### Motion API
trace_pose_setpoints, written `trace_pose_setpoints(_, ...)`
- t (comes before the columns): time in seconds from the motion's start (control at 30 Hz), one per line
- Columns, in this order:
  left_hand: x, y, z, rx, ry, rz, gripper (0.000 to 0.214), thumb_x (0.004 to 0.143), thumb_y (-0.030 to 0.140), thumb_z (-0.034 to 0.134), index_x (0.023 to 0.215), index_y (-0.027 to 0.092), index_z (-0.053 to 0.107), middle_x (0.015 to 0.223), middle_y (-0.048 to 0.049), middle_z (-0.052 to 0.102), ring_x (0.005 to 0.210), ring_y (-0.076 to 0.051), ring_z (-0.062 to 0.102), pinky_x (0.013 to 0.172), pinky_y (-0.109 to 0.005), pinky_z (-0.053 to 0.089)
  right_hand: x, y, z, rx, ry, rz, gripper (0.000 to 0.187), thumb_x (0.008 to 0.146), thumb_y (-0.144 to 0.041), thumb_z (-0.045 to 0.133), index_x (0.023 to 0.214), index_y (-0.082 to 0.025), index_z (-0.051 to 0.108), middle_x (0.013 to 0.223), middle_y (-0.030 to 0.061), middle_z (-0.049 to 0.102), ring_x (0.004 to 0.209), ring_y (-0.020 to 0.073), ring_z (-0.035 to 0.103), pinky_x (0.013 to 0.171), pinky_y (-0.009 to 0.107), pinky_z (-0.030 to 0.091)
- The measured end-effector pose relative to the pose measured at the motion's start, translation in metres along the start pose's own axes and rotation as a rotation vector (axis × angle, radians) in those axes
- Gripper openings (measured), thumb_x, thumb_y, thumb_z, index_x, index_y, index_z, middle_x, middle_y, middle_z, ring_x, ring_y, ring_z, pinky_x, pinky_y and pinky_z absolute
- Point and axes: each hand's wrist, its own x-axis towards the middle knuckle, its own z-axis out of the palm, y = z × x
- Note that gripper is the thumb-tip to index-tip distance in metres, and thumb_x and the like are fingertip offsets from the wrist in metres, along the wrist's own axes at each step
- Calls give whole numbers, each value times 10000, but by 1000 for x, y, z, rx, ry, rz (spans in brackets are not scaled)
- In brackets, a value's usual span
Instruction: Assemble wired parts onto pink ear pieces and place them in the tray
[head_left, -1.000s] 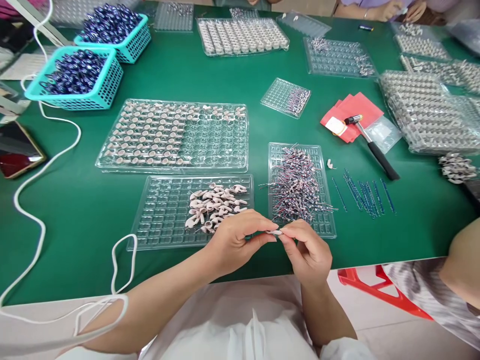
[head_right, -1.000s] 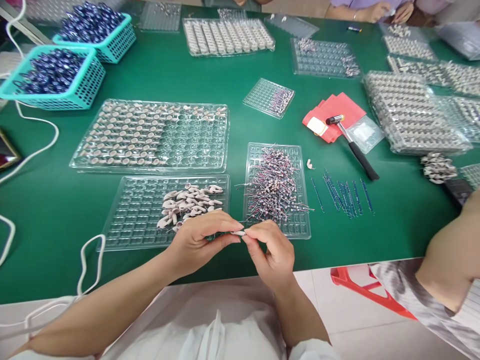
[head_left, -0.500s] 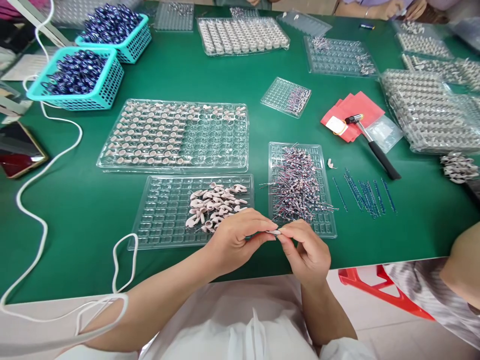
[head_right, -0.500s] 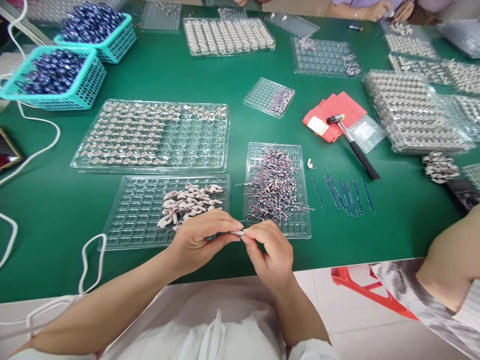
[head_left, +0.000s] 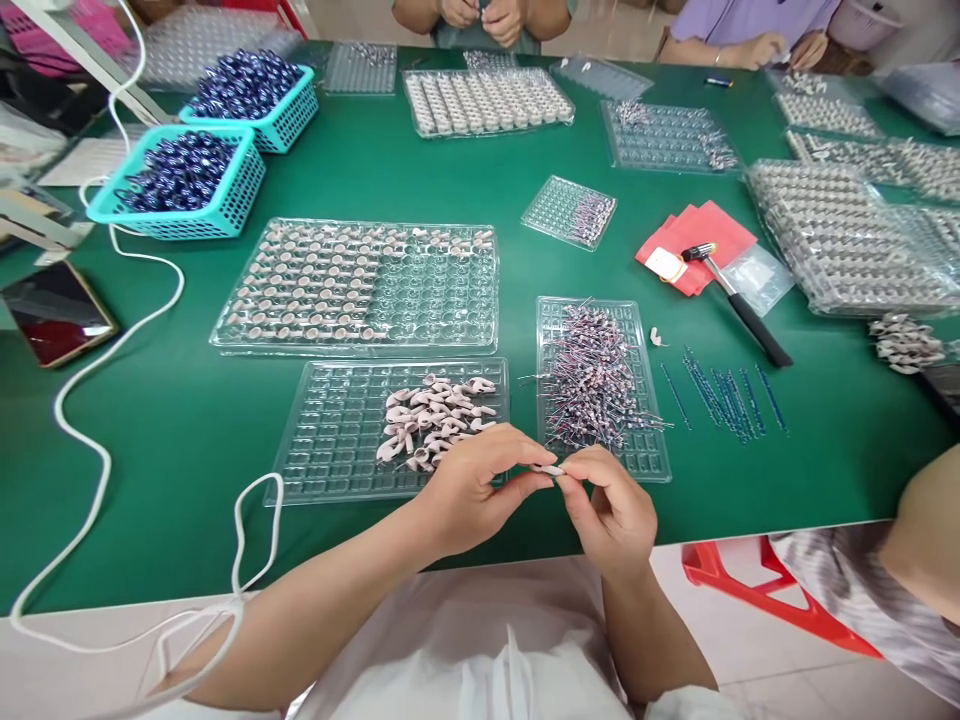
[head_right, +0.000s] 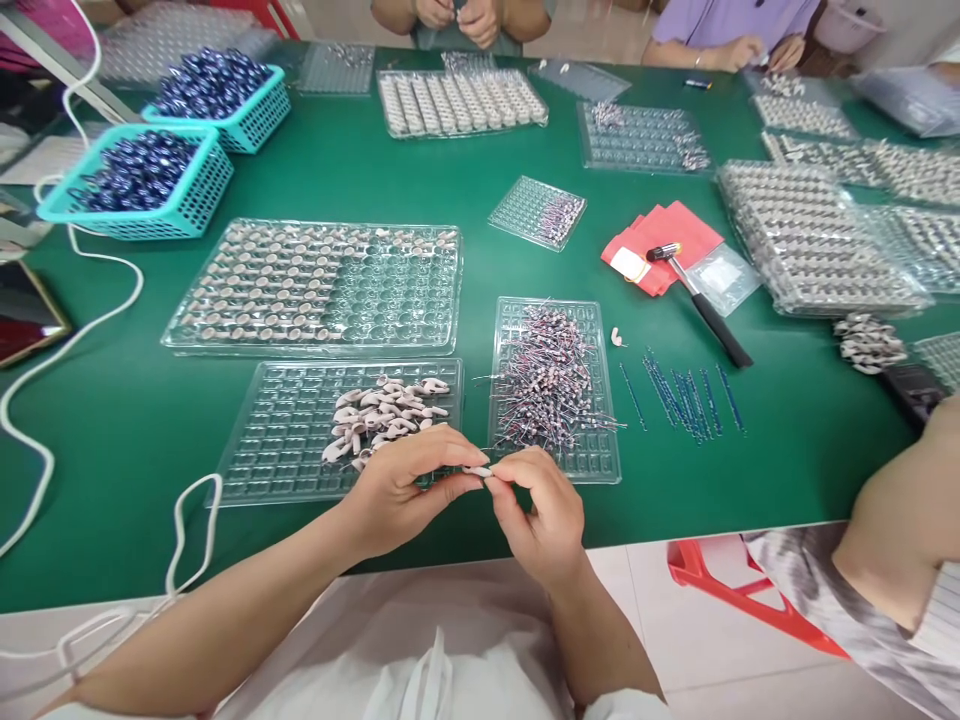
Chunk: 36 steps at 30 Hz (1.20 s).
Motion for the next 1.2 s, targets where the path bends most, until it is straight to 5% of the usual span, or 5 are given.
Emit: trace_pose_setpoints(1.2,3,2,2,-111,34,6,128,897,156,718,1000,211,772,892,-64,809,808,-170,754,729,-280,630,-5,-2,-3,-69,-23,-48,310,874,-50,630,1110,-248,664,922,52,779,840,196,762,716,333,638)
